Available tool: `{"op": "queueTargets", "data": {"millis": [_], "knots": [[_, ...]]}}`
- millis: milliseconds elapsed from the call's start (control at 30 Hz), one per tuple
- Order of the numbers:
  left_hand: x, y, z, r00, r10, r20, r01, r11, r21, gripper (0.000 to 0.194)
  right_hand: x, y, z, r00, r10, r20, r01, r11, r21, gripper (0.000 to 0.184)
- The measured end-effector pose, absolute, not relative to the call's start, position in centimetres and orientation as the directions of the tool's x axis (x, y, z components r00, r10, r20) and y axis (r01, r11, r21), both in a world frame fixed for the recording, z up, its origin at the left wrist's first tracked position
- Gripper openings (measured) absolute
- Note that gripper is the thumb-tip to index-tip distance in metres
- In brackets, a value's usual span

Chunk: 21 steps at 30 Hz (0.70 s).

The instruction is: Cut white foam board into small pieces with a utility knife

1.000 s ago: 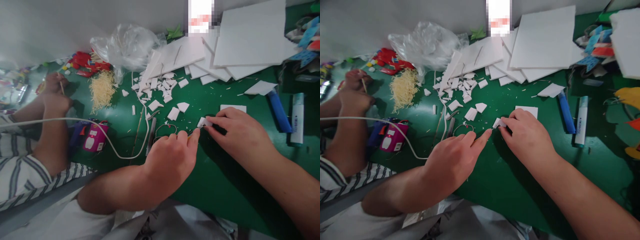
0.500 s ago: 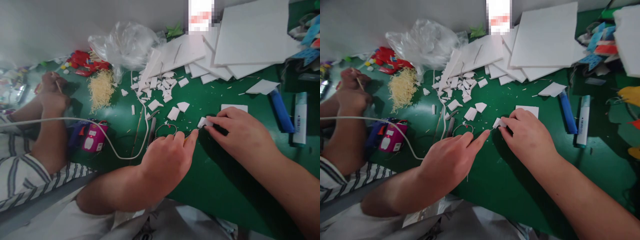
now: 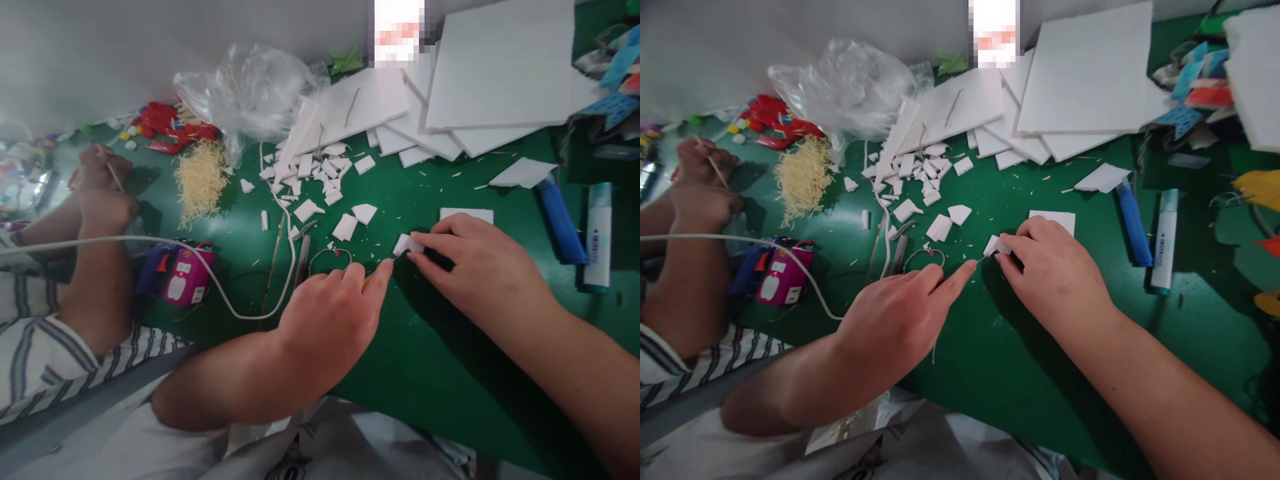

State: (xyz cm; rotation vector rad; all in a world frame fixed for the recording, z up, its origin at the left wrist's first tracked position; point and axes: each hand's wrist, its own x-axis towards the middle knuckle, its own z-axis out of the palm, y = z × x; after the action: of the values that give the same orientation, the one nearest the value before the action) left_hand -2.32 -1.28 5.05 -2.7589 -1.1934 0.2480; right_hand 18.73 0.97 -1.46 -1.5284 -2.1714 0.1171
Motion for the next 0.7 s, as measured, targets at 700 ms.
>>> {"op": "queueTargets", "data": {"millis": [700], "knots": [[-4.2,-1.0,4.6,0.686,0.727,-0.001,0.723,-0.683,-0.102,0.048,19.0,0.8,-1.2,-0.242,0.931,0.272,0.875,0.331,-0.354,0.024]]}}
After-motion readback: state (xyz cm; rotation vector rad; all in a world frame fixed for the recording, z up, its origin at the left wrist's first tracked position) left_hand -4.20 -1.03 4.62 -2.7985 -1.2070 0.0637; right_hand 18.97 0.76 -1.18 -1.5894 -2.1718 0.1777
